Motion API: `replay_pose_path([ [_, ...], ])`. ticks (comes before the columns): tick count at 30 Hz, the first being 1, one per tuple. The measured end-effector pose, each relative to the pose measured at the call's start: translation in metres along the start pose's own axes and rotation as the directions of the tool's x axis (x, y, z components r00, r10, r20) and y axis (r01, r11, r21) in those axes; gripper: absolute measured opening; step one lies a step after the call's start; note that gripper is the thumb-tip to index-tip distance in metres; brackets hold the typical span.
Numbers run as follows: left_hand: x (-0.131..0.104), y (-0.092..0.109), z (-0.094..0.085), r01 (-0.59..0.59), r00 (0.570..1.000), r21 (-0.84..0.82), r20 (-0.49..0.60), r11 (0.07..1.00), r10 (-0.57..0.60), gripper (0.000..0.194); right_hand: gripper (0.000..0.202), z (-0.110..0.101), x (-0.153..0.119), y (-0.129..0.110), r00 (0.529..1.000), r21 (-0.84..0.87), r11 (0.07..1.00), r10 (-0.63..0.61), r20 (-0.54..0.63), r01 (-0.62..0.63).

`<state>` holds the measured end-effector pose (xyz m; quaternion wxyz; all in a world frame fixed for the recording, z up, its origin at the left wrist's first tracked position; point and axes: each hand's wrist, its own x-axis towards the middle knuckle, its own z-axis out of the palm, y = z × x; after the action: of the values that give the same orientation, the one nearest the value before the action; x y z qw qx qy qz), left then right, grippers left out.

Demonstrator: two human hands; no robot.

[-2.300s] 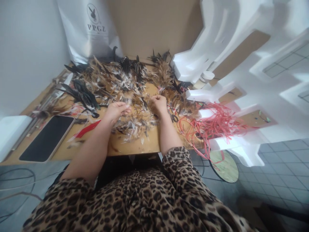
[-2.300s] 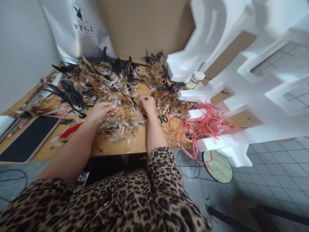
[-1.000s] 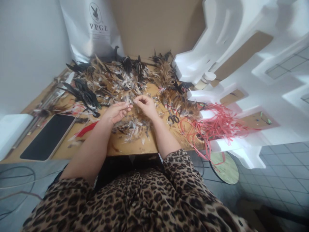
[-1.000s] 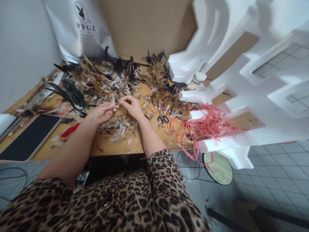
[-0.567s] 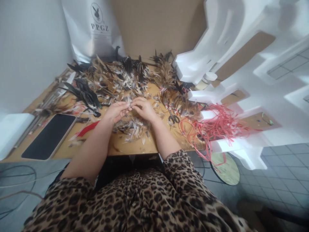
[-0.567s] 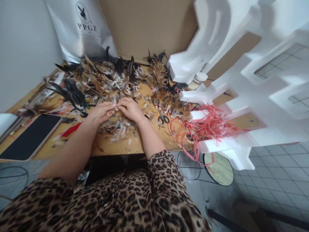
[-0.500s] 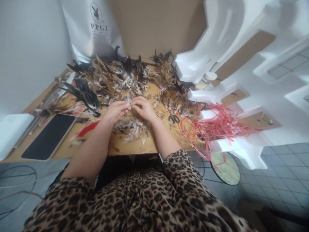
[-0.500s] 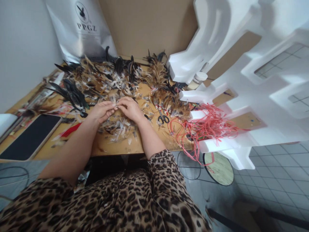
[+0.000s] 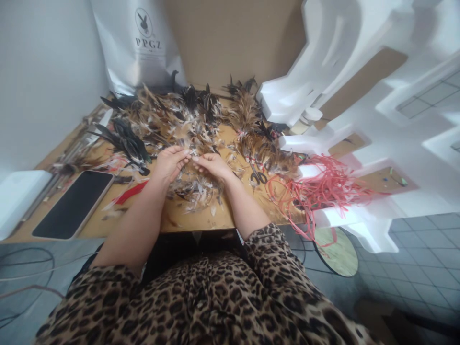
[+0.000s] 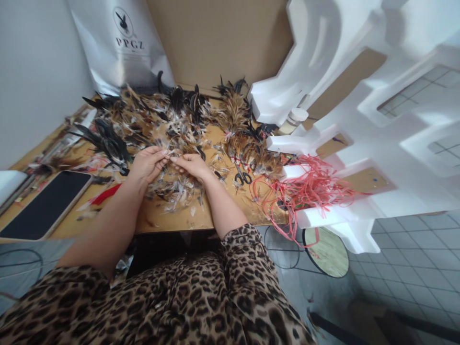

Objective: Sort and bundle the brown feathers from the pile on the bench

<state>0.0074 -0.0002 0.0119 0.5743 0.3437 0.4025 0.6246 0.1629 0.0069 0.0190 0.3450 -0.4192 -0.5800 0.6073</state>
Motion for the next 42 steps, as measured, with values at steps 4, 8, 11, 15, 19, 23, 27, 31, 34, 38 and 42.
replay_pose_path([
  [4,0.000,-0.001,0.000,-0.003,1.000,0.007,-0.024,1.000,0.003,0.018,0.038,0.012,0.001,0.003,0.998,0.140,0.990,0.017,-0.062,-0.008],
  [8,0.000,-0.003,0.000,-0.007,1.000,0.037,0.002,0.999,0.007,0.019,0.037,0.021,0.004,0.004,0.976,0.283,0.957,-0.008,-0.218,0.071],
  [11,-0.001,-0.003,0.000,-0.019,0.999,0.043,0.031,0.999,0.017,0.020,0.036,0.024,0.005,0.004,0.954,0.334,0.931,-0.044,-0.295,0.146],
  [15,-0.001,-0.003,0.001,-0.021,0.998,0.042,0.057,0.999,0.018,0.020,0.032,0.024,0.006,0.004,0.942,0.366,0.910,-0.072,-0.327,0.197],
  [19,-0.002,-0.004,0.001,-0.014,0.998,0.061,0.068,0.998,0.010,0.020,0.028,0.022,0.006,0.004,0.947,0.360,0.914,-0.068,-0.315,0.185],
  [23,-0.004,-0.004,0.000,0.018,0.995,0.093,0.094,0.996,-0.027,0.020,0.025,0.021,0.006,0.004,0.938,0.353,0.913,-0.077,-0.338,0.203],
  [27,-0.006,-0.003,0.001,0.089,0.985,0.120,0.136,0.989,-0.106,0.021,0.023,0.021,0.007,0.004,0.923,0.320,0.914,-0.122,-0.366,0.248],
  [31,-0.007,-0.001,0.002,0.104,0.980,0.115,0.156,0.988,-0.121,0.019,0.023,0.022,0.007,0.005,0.923,0.305,0.920,-0.127,-0.362,0.246],
  [34,-0.007,-0.001,0.001,0.110,0.976,0.110,0.176,0.988,-0.129,0.018,0.025,0.021,0.008,0.006,0.929,0.326,0.919,-0.100,-0.355,0.223],
  [38,-0.007,-0.001,0.001,0.130,0.974,0.102,0.176,0.986,-0.146,0.015,0.026,0.021,0.010,0.008,0.930,0.366,0.904,-0.083,-0.359,0.222],
  [42,-0.006,-0.002,0.000,0.197,0.962,0.077,0.175,0.977,-0.208,0.011,0.024,0.021,0.011,0.007,0.910,0.385,0.884,-0.096,-0.404,0.264],
])
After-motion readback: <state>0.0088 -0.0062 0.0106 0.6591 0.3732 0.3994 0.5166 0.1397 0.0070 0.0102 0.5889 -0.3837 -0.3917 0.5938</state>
